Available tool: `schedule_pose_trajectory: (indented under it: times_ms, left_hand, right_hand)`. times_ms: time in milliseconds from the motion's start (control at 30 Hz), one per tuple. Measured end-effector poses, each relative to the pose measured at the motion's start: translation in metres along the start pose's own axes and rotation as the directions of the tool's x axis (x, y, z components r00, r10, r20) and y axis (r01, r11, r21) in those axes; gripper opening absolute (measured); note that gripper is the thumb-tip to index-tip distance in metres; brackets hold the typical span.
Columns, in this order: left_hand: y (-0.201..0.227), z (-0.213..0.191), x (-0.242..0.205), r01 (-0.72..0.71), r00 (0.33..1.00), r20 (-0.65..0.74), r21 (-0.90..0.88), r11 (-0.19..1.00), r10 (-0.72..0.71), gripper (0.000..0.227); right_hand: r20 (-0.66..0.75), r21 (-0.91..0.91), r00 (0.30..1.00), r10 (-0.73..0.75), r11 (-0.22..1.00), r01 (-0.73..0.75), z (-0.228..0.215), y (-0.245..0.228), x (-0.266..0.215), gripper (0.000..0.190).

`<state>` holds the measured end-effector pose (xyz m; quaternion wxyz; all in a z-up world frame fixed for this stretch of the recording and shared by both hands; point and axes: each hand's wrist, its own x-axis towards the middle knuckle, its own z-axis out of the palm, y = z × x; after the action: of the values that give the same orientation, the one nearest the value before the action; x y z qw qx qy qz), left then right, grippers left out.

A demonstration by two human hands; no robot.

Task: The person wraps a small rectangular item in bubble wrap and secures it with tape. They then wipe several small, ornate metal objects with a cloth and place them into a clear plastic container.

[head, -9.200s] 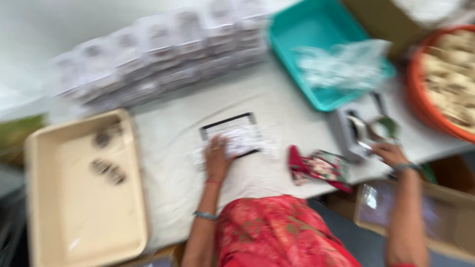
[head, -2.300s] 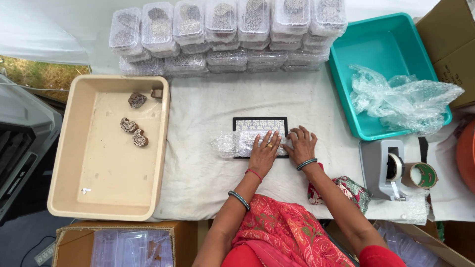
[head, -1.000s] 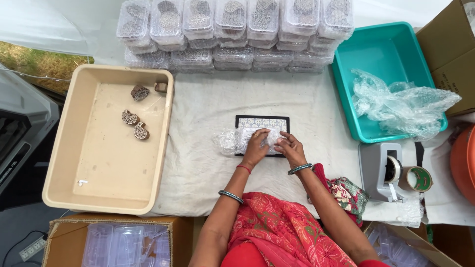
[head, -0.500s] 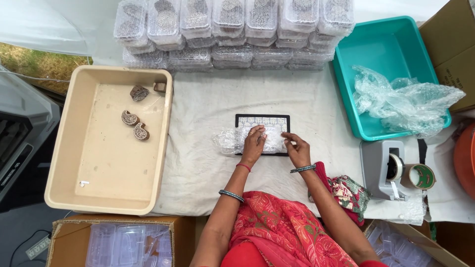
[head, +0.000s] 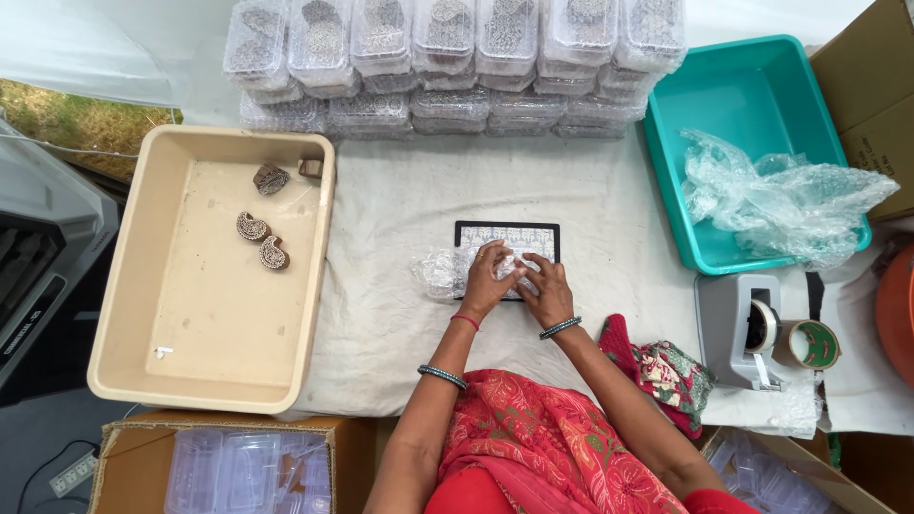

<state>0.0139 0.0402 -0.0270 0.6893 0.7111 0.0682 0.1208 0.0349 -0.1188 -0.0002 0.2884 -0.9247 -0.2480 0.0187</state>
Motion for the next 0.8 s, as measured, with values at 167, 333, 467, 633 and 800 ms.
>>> schedule_pose_trajectory:
  times_ms: [167,333,467,633,800]
  left_hand:
    - [-0.035,0.003,0.004,0.085,0.991,-0.113,0.075,0.994,-0.076,0.012]
    - [-0.017,0.009,0.003,0.19,0.953,-0.276,0.217,0.958,-0.126,0.017]
    - [0.015,0.002,-0.008,0.098,0.915,-0.399,0.348,0.932,0.053,0.01]
    - [0.035,-0.007,-0.034,-0.209,0.964,0.047,0.737,0.642,0.26,0.039]
    - [0.019,-0.011,-0.052,-0.226,0.968,0.249,0.874,0.431,0.002,0.054]
  right_hand:
    - [0.013,-0.006,1.0,-0.006,1.0,0.006,-0.006,-0.004,0.001,0.052]
    - [0.022,-0.027,1.0,-0.022,0.999,0.022,-0.005,-0.004,0.002,0.056]
    - [0.112,-0.09,0.994,0.01,0.996,0.0,-0.013,-0.014,0.004,0.053]
    - [0.161,-0.209,0.987,-0.016,0.977,0.05,-0.01,-0.015,0.006,0.05]
    - [0.207,0.03,0.976,0.065,0.997,-0.072,-0.017,-0.002,0.01,0.052]
